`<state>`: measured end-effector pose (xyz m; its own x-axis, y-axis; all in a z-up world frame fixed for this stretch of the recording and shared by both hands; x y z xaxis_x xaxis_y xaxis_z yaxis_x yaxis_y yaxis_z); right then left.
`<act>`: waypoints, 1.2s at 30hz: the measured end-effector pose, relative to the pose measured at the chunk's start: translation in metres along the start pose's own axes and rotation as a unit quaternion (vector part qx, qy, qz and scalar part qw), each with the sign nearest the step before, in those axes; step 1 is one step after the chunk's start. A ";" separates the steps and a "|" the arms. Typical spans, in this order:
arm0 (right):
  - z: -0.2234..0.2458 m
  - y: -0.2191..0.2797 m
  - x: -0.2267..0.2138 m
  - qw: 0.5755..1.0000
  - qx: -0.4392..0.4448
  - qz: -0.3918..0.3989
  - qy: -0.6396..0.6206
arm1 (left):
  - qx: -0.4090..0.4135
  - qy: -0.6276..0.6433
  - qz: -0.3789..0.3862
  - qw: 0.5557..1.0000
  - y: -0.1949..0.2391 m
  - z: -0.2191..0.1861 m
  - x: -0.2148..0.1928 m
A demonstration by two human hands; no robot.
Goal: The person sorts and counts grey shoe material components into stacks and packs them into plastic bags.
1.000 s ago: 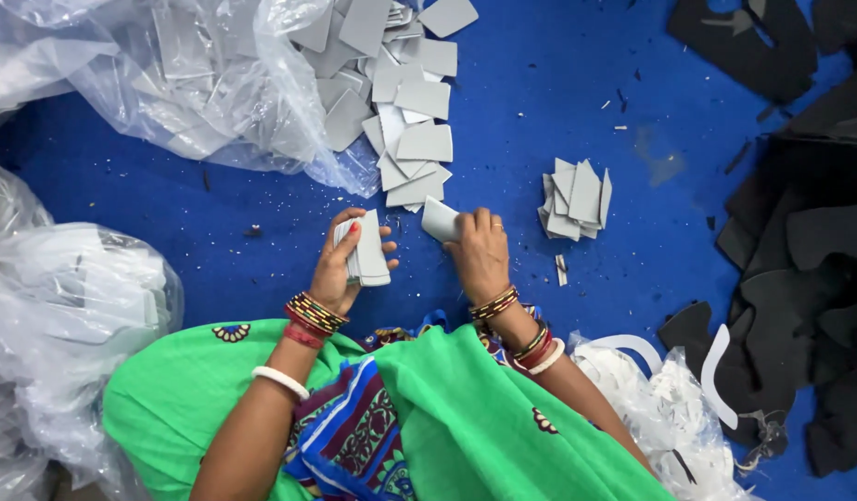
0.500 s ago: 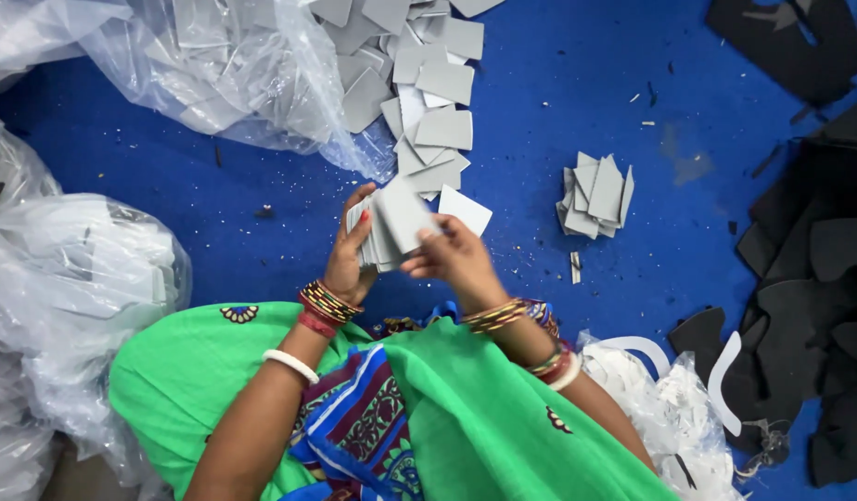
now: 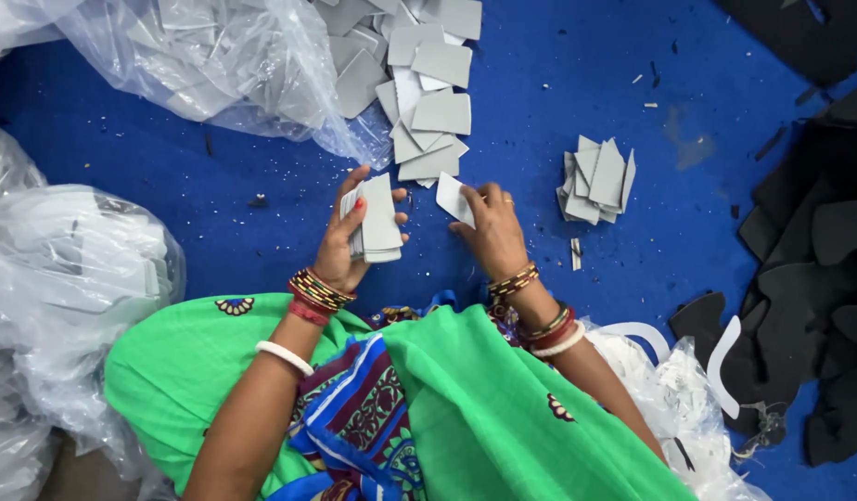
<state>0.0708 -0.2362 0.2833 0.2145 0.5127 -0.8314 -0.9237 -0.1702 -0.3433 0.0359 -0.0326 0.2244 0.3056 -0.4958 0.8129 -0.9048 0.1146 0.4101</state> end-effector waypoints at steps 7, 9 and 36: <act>-0.027 0.022 0.065 0.972 -0.088 0.053 0.210 | -0.009 -0.039 -0.010 0.999 -0.003 0.011 -0.011; -0.039 0.016 0.064 0.960 -0.104 0.045 0.256 | -0.010 -0.052 -0.021 0.998 -0.003 0.011 -0.015; -0.030 -0.059 0.032 0.999 -0.018 0.042 0.002 | 0.018 -0.040 -0.086 0.995 -0.010 -0.002 -0.021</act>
<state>0.1418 -0.2354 0.2641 0.1377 0.4923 -0.8595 -0.9268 -0.2420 -0.2872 0.0395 -0.0213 0.2037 0.4342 -0.5725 0.6954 -0.8513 -0.0083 0.5247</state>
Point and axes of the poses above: each hand's wrist, its own y-axis away from the middle knuckle, its own x-axis out of the palm, z = x × y, the point moved 7 cm from there along -y, towards the middle knuckle, and after that the axes turned 14 degrees about -z, right-handed, at the moved point
